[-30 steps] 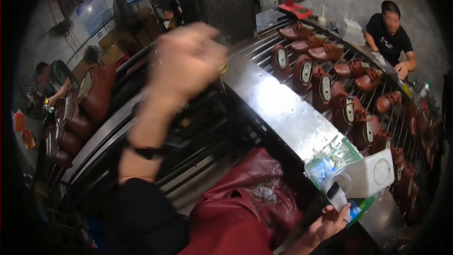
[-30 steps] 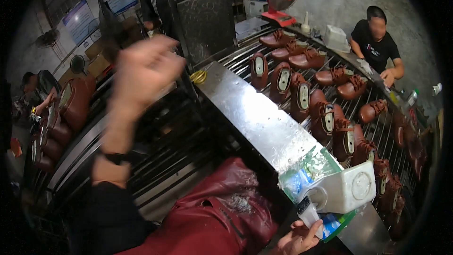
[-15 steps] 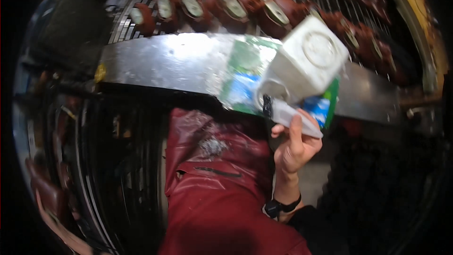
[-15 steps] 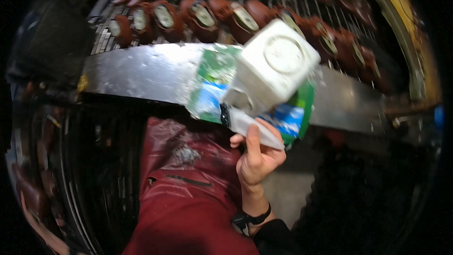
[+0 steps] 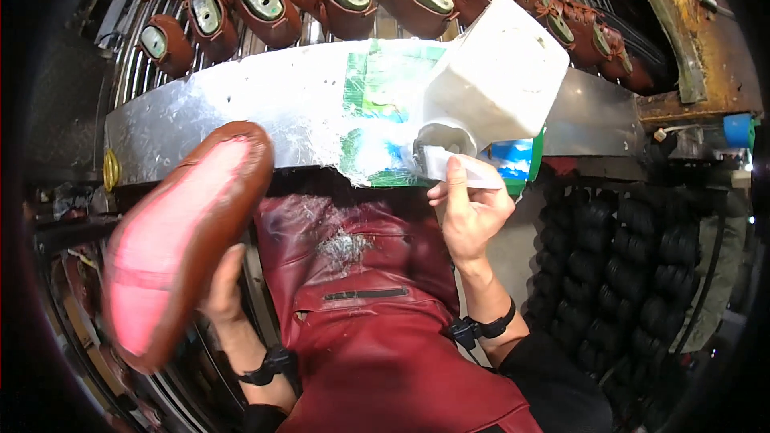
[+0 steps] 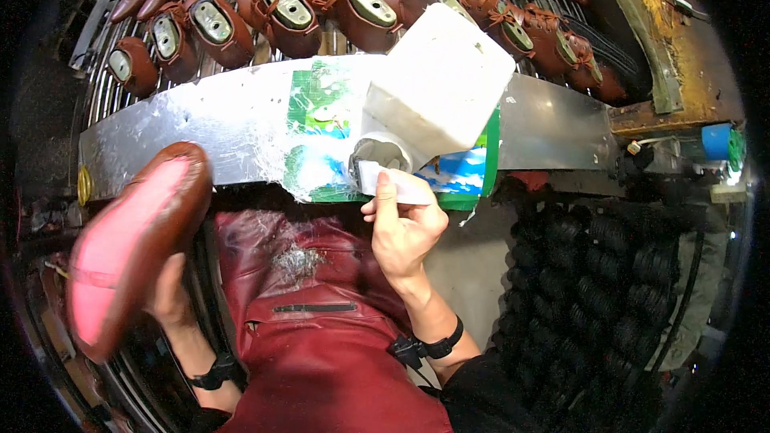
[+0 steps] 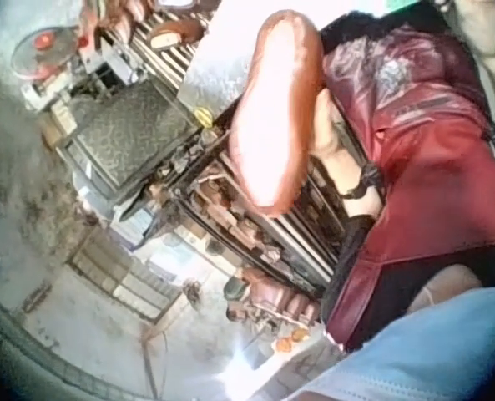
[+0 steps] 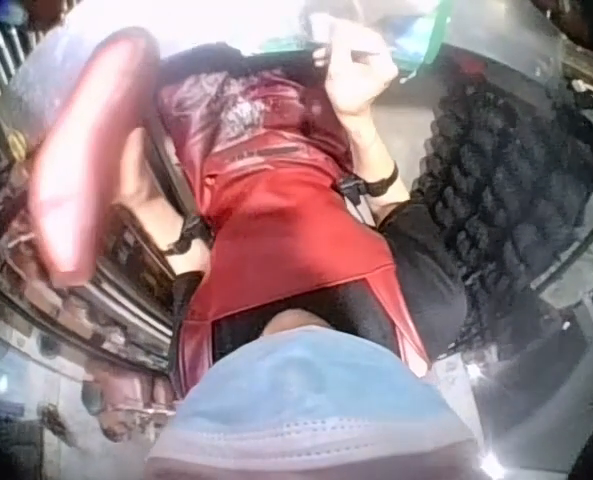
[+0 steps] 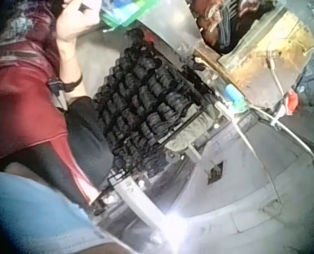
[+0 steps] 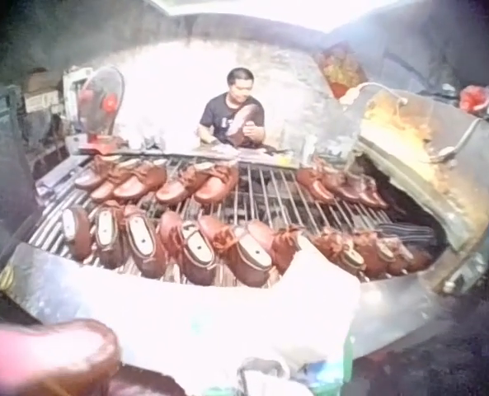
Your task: Applying adhesive to the edges of shoe uppers and organizing soles at a manufacturing station.
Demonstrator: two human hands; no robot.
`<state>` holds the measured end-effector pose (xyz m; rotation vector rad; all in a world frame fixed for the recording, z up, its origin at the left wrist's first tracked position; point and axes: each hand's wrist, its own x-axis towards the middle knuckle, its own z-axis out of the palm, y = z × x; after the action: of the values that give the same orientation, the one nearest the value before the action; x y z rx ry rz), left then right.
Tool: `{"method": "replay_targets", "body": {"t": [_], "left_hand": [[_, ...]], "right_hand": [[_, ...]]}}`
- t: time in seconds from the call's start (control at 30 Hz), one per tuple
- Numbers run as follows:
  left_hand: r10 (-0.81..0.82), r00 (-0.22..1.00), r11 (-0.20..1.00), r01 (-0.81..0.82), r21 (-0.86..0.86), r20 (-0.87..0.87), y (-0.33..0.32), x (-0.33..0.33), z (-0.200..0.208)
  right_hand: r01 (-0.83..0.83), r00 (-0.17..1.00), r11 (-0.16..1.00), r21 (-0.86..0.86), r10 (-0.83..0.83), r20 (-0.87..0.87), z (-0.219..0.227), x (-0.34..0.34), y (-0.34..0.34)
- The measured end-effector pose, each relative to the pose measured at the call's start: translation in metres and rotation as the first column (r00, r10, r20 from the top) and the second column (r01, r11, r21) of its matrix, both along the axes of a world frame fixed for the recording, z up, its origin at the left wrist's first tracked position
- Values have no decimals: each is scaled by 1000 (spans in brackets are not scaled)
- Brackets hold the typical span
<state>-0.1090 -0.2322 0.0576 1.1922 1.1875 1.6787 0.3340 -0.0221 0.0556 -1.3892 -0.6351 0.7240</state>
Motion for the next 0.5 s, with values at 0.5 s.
{"method": "replay_targets", "body": {"t": [0.5], "left_hand": [[181, 442, 888, 310, 339, -879, 226, 105, -61]], "right_hand": [[-595, 702, 794, 120, 587, -402, 16, -79, 34]]}}
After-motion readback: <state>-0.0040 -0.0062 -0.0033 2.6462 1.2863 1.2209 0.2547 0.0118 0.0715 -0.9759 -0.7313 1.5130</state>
